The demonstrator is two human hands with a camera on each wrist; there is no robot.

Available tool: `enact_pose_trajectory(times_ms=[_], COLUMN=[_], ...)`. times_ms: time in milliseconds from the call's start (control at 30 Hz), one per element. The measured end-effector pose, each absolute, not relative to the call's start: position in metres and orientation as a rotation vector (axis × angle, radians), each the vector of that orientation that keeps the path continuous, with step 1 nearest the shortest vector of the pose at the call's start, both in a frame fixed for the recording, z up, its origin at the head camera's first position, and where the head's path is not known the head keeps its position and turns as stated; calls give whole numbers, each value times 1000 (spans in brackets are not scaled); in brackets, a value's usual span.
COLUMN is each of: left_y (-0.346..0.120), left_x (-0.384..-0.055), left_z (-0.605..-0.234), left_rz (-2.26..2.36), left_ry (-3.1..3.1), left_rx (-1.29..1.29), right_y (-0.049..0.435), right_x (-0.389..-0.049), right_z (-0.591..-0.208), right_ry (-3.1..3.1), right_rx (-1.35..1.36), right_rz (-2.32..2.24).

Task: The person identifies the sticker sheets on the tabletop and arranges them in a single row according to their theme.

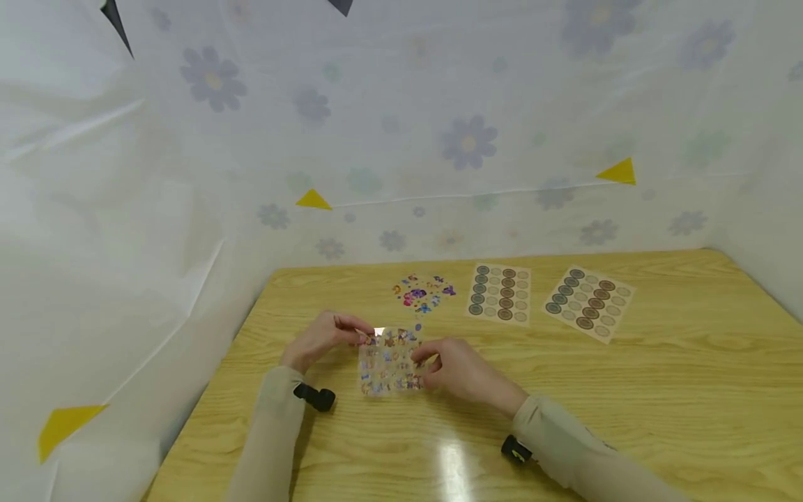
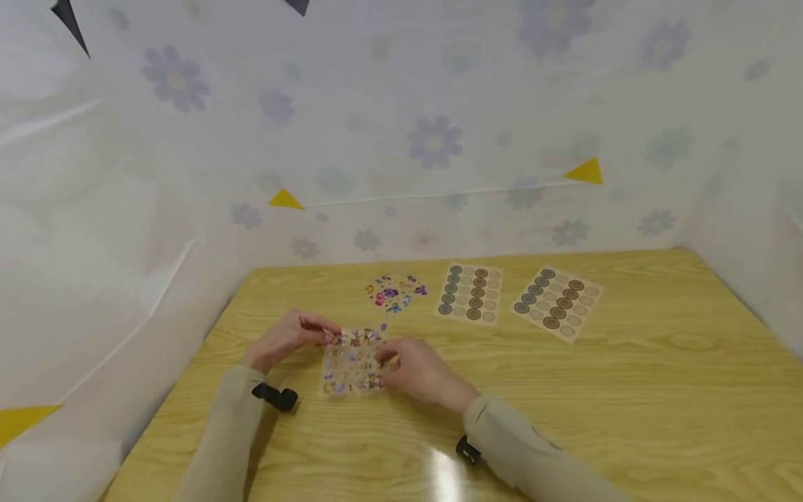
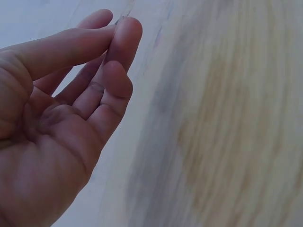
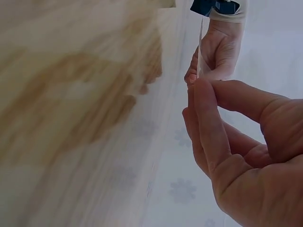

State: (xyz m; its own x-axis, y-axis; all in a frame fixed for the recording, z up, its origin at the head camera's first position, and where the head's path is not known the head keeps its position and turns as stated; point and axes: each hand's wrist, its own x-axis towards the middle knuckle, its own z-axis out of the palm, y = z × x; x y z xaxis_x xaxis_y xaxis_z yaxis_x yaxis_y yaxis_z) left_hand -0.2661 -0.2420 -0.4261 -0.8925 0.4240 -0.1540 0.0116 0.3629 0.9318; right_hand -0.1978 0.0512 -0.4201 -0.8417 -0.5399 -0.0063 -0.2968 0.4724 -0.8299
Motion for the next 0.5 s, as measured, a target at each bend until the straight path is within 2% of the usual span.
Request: enact_pose_trajectory(times_ms=[500], left_y=[-231], left_x=[-268], left_z=[-431], left_rz=[1359], left_ry=[2445], left_rx=[423], right_y=[44], right_x=[-199], right_z=[-422], right_ry=[2571], right_rx=[-805], right_rz=[-1096])
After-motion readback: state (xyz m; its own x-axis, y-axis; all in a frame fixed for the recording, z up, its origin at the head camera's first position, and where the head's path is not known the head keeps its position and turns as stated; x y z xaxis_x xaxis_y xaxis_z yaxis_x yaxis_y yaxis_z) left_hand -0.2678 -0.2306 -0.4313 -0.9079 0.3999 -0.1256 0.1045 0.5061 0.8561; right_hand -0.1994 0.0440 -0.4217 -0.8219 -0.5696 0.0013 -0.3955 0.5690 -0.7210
